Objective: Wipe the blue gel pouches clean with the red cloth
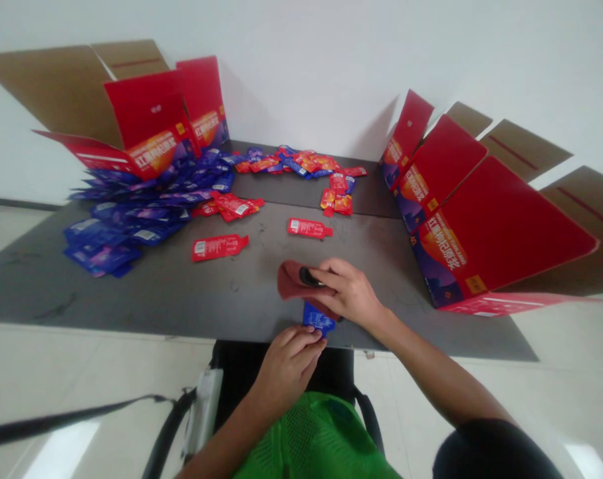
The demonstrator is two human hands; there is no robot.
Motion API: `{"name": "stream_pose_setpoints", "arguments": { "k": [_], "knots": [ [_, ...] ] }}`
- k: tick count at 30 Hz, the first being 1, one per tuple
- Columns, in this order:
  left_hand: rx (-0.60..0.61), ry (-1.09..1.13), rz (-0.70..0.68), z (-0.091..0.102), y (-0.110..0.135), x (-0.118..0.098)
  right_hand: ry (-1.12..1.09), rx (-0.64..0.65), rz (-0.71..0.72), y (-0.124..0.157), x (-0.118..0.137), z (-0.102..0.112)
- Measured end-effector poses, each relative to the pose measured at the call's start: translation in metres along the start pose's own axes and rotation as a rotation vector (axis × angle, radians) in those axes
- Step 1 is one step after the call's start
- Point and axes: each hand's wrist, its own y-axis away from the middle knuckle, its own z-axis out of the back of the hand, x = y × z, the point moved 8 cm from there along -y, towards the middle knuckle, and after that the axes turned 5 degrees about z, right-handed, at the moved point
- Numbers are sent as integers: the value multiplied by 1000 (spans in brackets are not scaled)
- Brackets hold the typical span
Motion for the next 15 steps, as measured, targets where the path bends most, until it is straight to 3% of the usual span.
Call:
{"name": "stream_pose_setpoints", "arguments": {
  "k": [3, 6, 9, 11, 15],
  "knots": [
    [19, -18, 34, -2, 0, 3, -39, 127, 71, 19, 28, -21],
    [6, -9, -4, -1, -1, 1, -36, 117, 29, 23, 5, -36],
    [-28, 8, -43, 3, -2, -1, 57, 43, -51, 9, -39, -29],
    [-38, 15, -34, 3, -1, 0, 101, 6, -69, -2, -51, -15],
    [-23, 11, -21, 1, 0, 0, 19, -63, -45, 1, -15, 6]
  ]
}}
